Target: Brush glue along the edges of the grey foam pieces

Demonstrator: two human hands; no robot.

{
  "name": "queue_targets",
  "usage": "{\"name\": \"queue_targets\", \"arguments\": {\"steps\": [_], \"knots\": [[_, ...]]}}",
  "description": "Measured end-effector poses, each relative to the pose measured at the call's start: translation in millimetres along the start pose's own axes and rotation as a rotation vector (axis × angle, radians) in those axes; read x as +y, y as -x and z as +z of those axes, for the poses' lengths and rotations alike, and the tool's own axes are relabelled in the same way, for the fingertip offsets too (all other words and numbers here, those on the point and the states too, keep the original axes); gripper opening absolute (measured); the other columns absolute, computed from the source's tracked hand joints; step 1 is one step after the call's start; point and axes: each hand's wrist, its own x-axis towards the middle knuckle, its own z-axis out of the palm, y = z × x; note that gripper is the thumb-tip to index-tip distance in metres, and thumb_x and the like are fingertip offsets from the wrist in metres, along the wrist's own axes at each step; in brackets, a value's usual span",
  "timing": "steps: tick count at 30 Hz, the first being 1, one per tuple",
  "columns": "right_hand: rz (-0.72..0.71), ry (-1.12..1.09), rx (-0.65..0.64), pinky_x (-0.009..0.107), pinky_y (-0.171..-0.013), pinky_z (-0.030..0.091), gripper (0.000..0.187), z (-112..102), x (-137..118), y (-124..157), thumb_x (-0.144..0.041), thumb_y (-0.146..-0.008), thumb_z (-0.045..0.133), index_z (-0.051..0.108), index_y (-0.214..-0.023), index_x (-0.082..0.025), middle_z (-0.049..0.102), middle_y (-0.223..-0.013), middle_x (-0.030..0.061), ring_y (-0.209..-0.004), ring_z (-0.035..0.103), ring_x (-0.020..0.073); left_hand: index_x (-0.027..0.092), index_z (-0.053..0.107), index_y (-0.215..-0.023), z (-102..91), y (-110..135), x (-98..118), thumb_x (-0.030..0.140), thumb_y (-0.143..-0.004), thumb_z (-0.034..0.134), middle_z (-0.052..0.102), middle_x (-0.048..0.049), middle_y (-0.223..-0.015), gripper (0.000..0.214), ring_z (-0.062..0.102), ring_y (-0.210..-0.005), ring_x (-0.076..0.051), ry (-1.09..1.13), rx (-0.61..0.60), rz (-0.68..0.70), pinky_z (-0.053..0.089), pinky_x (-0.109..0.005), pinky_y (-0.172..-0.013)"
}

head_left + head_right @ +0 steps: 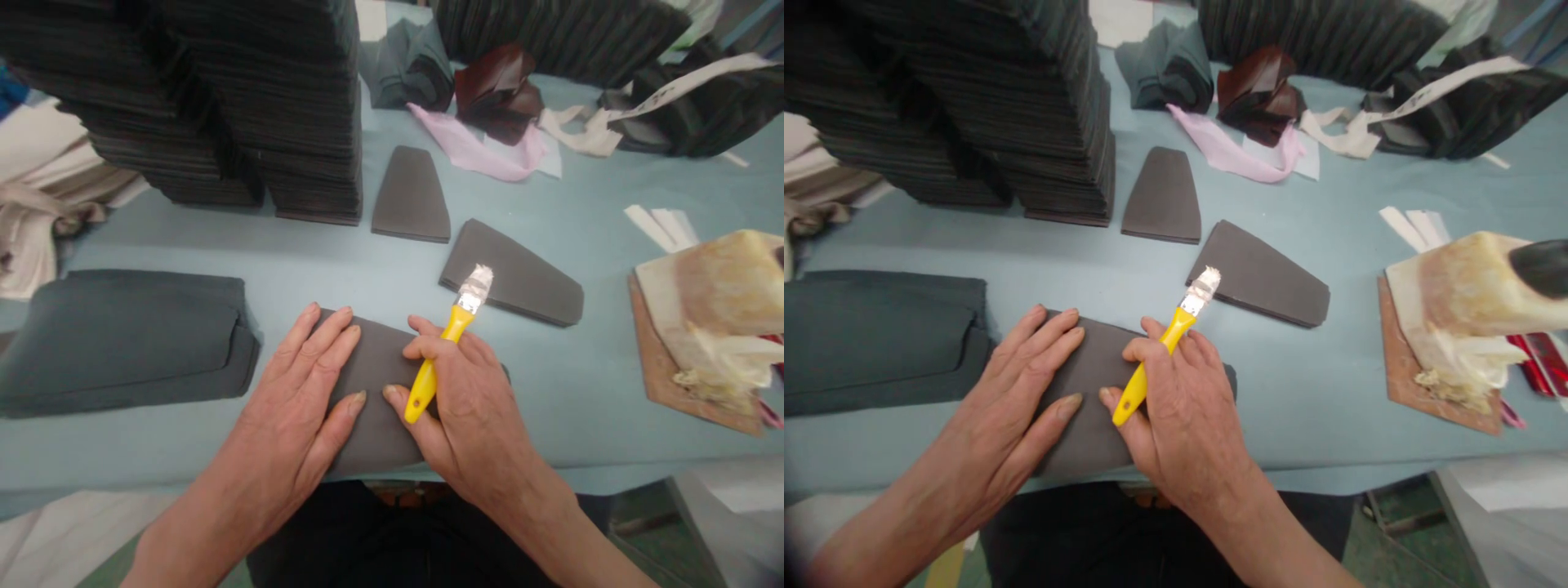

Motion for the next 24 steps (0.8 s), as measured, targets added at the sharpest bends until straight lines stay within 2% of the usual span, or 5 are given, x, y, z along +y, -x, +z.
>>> {"name": "queue_targets", "arguments": {"steps": [11, 14, 17, 21, 24], "knots": [[-0.078, 0.058, 0.082, 0.050, -0.096, 0.057, 0.025, 8.0, 6.1, -2.3, -0.038, -0.103, 0.064, 0.059, -0.118, -0.019, 0.077, -0.131, 0.0193, -0.105, 0.074, 0.0346, 0.021, 0.041, -0.163, 1.1, 0.2, -5.8, 0.038, -0.113, 0.043, 0.043, -0.0113, -0.174, 0.052, 0.028, -0.169, -0.031, 0.044, 0.005, 0.006, 0.034, -0.054, -0.139], [-0.110, 0.087, 0.106, 0.048, -0.091, 0.057, 0.023, 10.5, 9.6, -1.7, -0.037, -0.104, 0.062, 0.059, -0.118, -0.019, 0.078, -0.126, 0.0179, -0.099, 0.073, 0.0338, 0.024, 0.043, -0.162, -3.8, 4.8, 1.9, 0.040, -0.114, 0.042, 0.042, -0.0096, -0.176, 0.051, 0.032, -0.168, -0.028, 0.020, 0.023, -0.023, 0.037, -0.051, -0.138], [-0.132, 0.120, 0.110, 0.049, -0.088, 0.058, 0.025, 14.2, 13.5, -1.1, -0.038, -0.104, 0.061, 0.059, -0.119, -0.018, 0.078, -0.122, 0.0186, -0.095, 0.073, 0.0344, 0.026, 0.042, -0.161, -8.9, 22.5, 0.1, 0.039, -0.114, 0.043, 0.047, -0.0091, -0.172, 0.049, 0.040, -0.164, -0.024, -0.051, 0.085, -0.103, 0.042, -0.044, -0.135], [-0.139, 0.115, 0.128, 0.049, -0.084, 0.059, 0.024, 16.1, 15.9, -1.1, -0.040, -0.104, 0.061, 0.059, -0.117, -0.019, 0.079, -0.118, 0.0184, -0.090, 0.073, 0.0338, 0.024, 0.052, -0.149, -25.3, 62.1, -35.8, 0.041, -0.110, 0.052, 0.067, -0.0137, -0.147, 0.042, 0.062, -0.142, -0.028, -0.160, 0.218, -0.290, 0.054, -0.048, -0.122], [-0.147, 0.123, 0.136, 0.048, -0.083, 0.059, 0.025, 14.9, 15.0, -1.4, -0.042, -0.105, 0.058, 0.059, -0.117, -0.019, 0.079, -0.117, 0.0189, -0.088, 0.073, 0.0332, 0.021, 0.057, -0.142, -47.8, 84.9, -80.1, 0.045, -0.105, 0.054, 0.068, -0.0170, -0.140, 0.044, 0.064, -0.135, -0.035, -0.219, 0.211, -0.385, 0.055, -0.057, -0.118]]}}
